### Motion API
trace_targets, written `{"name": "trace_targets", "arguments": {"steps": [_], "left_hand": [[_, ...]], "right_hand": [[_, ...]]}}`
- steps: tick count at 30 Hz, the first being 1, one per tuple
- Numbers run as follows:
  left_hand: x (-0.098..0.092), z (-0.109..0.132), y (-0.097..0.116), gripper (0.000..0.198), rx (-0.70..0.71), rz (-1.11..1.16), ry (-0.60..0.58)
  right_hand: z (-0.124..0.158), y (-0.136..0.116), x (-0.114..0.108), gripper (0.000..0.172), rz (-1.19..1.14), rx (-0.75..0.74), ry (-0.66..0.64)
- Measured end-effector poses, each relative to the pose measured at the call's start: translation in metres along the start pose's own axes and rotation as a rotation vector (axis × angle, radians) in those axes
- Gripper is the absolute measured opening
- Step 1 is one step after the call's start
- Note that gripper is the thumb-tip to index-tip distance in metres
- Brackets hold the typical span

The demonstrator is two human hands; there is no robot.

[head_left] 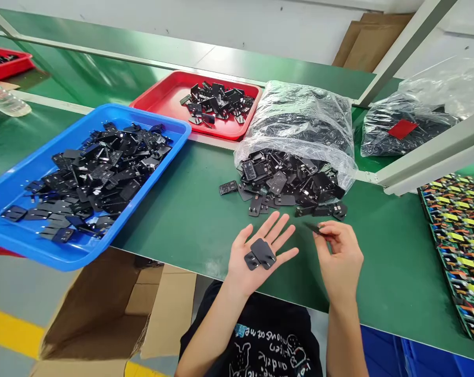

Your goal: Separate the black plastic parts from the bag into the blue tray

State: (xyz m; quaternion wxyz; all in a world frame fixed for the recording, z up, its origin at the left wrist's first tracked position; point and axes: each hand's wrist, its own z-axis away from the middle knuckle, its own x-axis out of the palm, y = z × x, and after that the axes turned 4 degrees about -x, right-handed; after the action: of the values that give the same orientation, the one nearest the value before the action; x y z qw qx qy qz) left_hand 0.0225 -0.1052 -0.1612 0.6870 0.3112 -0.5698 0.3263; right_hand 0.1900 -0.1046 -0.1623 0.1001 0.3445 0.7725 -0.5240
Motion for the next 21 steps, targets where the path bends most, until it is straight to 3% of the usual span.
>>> {"name": "trace_targets", "arguments": {"steps": [2, 6, 8, 12, 15, 18, 21], "left_hand": [[0.0, 0.0, -0.001, 0.058, -0.015, 0.007, 0.026], [0.002, 0.002, 0.003, 0.056, -0.04, -0.008, 0.079], [0.003, 0.003, 0.007, 0.057, -0.017, -0.02, 0.064], [0.004, 0.008, 0.02, 0.059, 0.101, -0.065, 0.006], [0.006, 0.013, 0.029, 0.059, 0.201, -0.105, -0.007], [0.008, 0.019, 0.035, 0.058, 0.277, -0.148, 0.005], [0.009, 0.024, 0.039, 0.055, 0.312, -0.175, 0.02]], "right_hand": [[0.001, -0.014, 0.006, 0.005, -0.075, -0.073, 0.007], [0.005, -0.029, 0.017, 0.019, -0.079, -0.378, -0.316], [0.007, -0.028, 0.017, 0.024, -0.089, -0.449, -0.404], [0.001, -0.008, 0.003, 0.025, -0.047, -0.331, -0.313], [-0.01, 0.019, -0.013, 0.026, 0.225, -0.183, -0.207], [-0.016, 0.046, -0.024, 0.046, 0.467, -0.072, -0.313], [-0.014, 0.06, -0.028, 0.043, 0.539, -0.023, -0.389]]}}
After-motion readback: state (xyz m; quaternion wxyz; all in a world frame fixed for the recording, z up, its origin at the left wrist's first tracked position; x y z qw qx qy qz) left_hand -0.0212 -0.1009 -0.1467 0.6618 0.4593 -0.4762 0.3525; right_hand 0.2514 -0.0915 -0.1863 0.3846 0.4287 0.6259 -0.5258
